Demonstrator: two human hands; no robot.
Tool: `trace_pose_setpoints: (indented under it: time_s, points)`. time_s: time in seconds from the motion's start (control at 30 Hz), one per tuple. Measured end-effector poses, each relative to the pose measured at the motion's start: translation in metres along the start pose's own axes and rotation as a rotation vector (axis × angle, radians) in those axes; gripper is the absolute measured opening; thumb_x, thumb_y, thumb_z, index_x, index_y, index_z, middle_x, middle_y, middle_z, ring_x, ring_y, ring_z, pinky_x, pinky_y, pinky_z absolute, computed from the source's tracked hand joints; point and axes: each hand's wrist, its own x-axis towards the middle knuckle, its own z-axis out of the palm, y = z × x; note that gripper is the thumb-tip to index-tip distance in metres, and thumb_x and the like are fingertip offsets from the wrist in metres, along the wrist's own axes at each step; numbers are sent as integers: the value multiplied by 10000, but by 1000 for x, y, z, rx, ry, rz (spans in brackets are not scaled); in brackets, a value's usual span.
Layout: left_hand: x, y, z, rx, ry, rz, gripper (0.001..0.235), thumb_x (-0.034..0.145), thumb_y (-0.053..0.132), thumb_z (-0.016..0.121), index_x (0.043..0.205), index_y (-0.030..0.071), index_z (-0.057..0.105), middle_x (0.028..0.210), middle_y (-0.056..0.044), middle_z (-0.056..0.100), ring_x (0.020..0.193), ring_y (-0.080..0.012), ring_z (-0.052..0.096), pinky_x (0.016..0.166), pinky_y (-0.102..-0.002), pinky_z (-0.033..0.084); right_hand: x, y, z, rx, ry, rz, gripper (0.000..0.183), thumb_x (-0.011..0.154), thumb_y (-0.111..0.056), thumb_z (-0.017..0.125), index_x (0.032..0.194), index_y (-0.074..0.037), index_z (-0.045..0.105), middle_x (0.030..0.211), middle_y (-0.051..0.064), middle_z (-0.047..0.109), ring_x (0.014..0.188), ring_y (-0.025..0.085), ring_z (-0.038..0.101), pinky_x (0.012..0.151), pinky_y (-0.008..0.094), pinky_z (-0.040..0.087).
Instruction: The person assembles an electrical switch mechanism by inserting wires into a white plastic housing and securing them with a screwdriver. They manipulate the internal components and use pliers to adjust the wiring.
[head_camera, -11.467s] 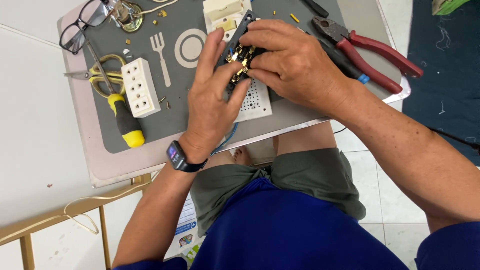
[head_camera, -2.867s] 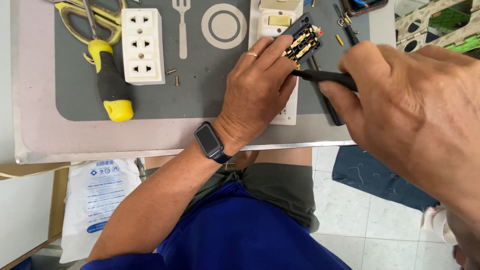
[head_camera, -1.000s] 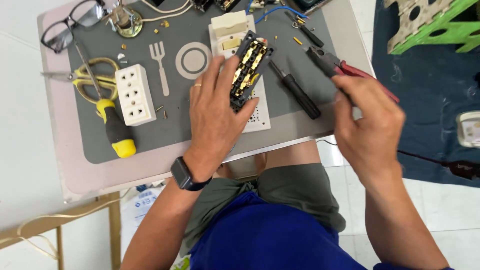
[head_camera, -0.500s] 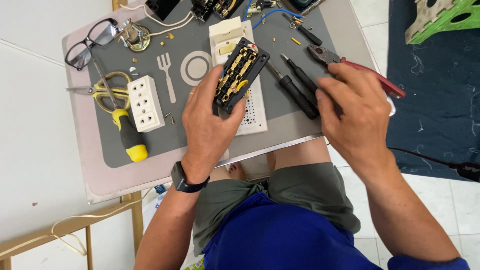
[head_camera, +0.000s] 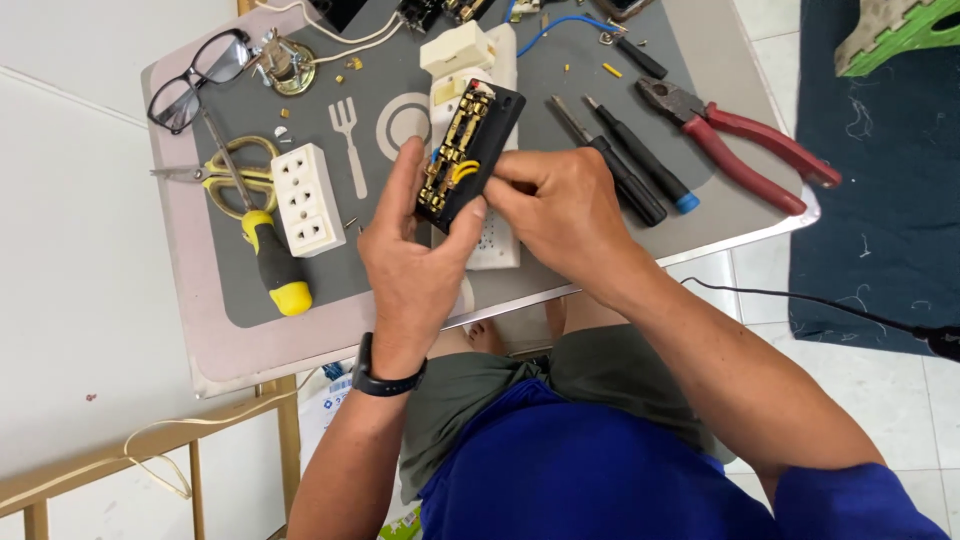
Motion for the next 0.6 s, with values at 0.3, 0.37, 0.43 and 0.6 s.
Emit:
trace_pose_setpoints:
  time_s: [0.3, 0.37, 0.43, 0.6]
  points:
    - [-15, -31, 9, 492, 119, 291, 648, 897, 199, 780, 1411, 30, 424, 1324, -135, 618, 1169, -285, 656, 1012, -370, 524, -6, 22, 10, -146, 37, -134, 325, 850, -73, 548, 582, -113, 369, 519, 43, 254, 565, 135, 195, 479, 340, 222]
    - [-12, -20, 7, 546, 113, 205, 683, 864, 246, 768, 1425, 81, 414, 1322, -96, 636, 1137, -270, 664, 977, -372, 508, -11, 19, 1, -128, 51, -156, 95, 884, -99, 583, 804, -63, 545, 638, 42, 474, 596, 140, 389, 534, 337, 325]
    - [-9, -10, 3, 602, 105, 111, 721, 831, 292, 756, 1439, 132, 404, 1320, -57, 655, 1104, -254, 672, 941, -375, 492, -22, 16, -7, -111, 57, -174, 187, 918, -124, 617, 1027, -13, 721, 758, 41, 693, 626, 145, 583, 589, 334, 428]
    - [-1, 13, 2, 823, -104, -158, 727, 810, 387, 624, 1454, 158, 375, 1034, -129, 671, 874, -406, 643, 692, -554, 479, -48, 2, -20, 225, -28, 277, 327, 925, -156, 559, 1183, 27, 641, 930, 85, 755, 621, 127, 723, 464, 231, 574]
